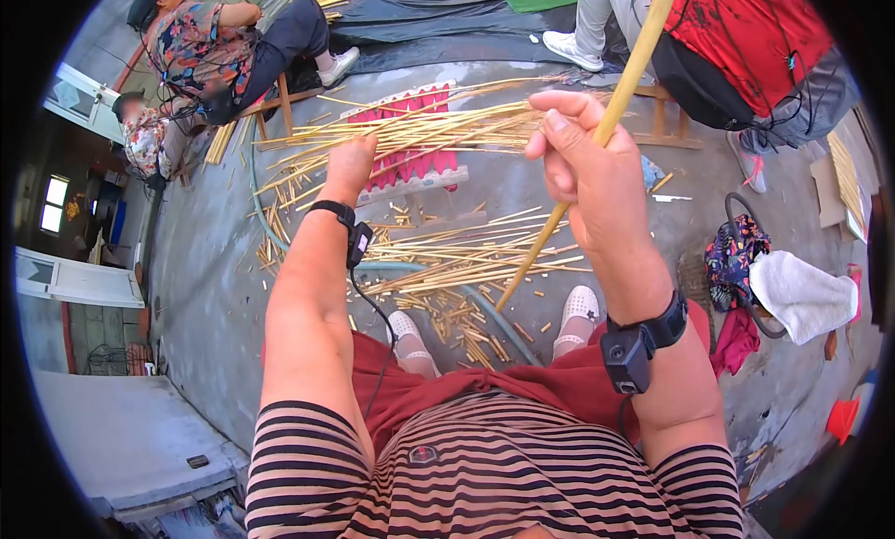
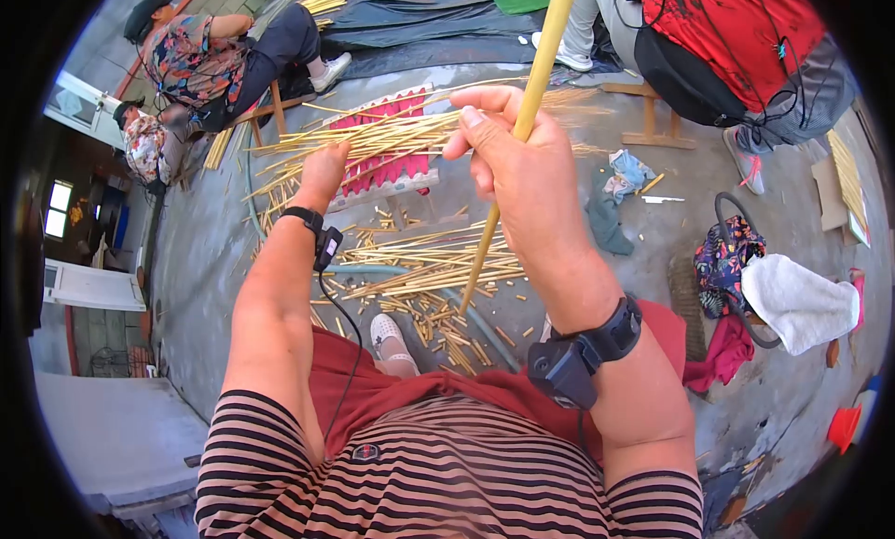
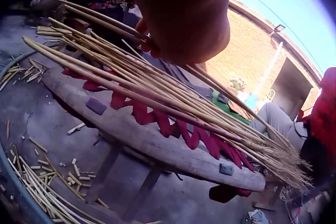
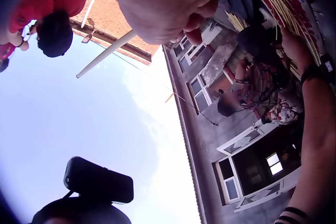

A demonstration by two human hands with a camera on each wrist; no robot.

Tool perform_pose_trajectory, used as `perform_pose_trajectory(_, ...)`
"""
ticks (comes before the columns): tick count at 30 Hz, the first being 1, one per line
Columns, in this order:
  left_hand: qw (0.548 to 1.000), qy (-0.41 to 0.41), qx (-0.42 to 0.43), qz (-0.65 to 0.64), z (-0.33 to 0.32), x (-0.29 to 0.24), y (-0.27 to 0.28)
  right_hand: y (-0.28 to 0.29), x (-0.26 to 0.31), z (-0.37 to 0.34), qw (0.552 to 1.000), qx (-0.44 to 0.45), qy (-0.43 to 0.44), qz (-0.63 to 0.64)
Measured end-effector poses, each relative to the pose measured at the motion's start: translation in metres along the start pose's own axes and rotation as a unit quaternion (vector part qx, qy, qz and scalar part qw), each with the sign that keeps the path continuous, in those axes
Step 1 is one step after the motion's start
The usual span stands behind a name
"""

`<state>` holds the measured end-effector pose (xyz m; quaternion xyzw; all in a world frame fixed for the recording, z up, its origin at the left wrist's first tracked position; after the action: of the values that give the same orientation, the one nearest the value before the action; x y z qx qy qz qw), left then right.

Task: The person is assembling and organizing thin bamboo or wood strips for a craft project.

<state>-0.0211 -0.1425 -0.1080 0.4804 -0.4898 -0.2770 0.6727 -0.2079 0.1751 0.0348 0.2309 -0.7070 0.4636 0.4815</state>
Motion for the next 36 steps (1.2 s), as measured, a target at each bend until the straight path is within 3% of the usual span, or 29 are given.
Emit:
perform_pose_trajectory(2, 0.999, 0.028, -0.012, -0.022, -0.001, 0.006, -0.027, -0.002, -0.005, 0.0, 0.999, 0.006, -0.037, 0.028)
perform_pose_trajectory(6, 0.992, 0.109, -0.048, -0.047, 0.007, 0.016, -0.022, -0.01, -0.026, 0.0, 0.99, 0.009, -0.109, 0.087)
perform_pose_trajectory(7, 0.984, 0.104, -0.124, -0.08, 0.012, 0.02, -0.009, -0.014, -0.033, 0.001, 0.989, 0.014, -0.117, 0.091)
perform_pose_trajectory(10, 0.893, 0.144, -0.25, -0.347, 0.036, 0.025, 0.045, -0.027, -0.052, 0.009, 0.985, 0.068, -0.134, 0.082)
perform_pose_trajectory(11, 0.792, 0.155, -0.268, -0.527, 0.039, 0.018, 0.071, -0.032, -0.059, 0.011, 0.983, 0.091, -0.14, 0.074)
perform_pose_trajectory(12, 0.657, 0.155, -0.275, -0.684, 0.038, 0.005, 0.1, -0.037, -0.066, 0.014, 0.982, 0.106, -0.147, 0.06)
perform_pose_trajectory(14, 0.457, 0.066, -0.255, -0.849, 0.025, -0.023, 0.154, -0.05, -0.082, 0.018, 0.976, 0.139, -0.162, 0.033)
perform_pose_trajectory(16, 0.329, 0.037, -0.257, -0.908, 0.011, -0.036, 0.179, -0.062, -0.103, 0.023, 0.971, 0.146, -0.189, -0.018)
perform_pose_trajectory(18, 0.298, 0.062, -0.281, -0.91, -0.003, -0.033, 0.186, -0.074, -0.124, 0.025, 0.964, 0.156, -0.203, -0.079)
perform_pose_trajectory(19, 0.303, 0.114, -0.301, -0.897, -0.008, -0.028, 0.176, -0.081, -0.131, 0.026, 0.96, 0.162, -0.202, -0.109)
perform_pose_trajectory(22, 0.239, 0.093, -0.336, -0.906, -0.019, -0.013, 0.156, -0.102, -0.148, 0.021, 0.956, 0.16, -0.187, -0.163)
perform_pose_trajectory(23, 0.202, 0.118, -0.356, -0.905, -0.023, -0.012, 0.151, -0.108, -0.151, 0.018, 0.954, 0.167, -0.216, -0.126)
perform_pose_trajectory(26, 0.135, 0.036, -0.369, -0.919, -0.031, 0.007, 0.149, -0.121, -0.146, 0.017, 0.939, 0.226, -0.258, -0.03)
perform_pose_trajectory(30, 0.18, 0.054, -0.396, -0.899, -0.035, 0.028, 0.166, -0.133, -0.138, 0.032, 0.936, 0.236, -0.262, -0.009)
perform_pose_trajectory(34, 0.18, 0.043, -0.387, -0.903, -0.038, 0.041, 0.16, -0.149, -0.138, 0.043, 0.94, 0.237, -0.245, -0.017)
perform_pose_trajectory(36, 0.218, 0.079, -0.384, -0.894, -0.045, 0.039, 0.163, -0.164, -0.131, 0.046, 0.937, 0.24, -0.251, 0.024)
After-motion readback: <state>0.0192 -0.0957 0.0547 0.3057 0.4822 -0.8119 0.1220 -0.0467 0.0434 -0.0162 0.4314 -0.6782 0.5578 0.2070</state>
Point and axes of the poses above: each hand's wrist, its own z-axis towards the middle knuckle, its own y-axis out of the back of the hand, x = y × z, the point moved 3 cm from there along z, towards the middle knuckle, and after that the axes turned 13 degrees about -y, right-handed, at the moved point
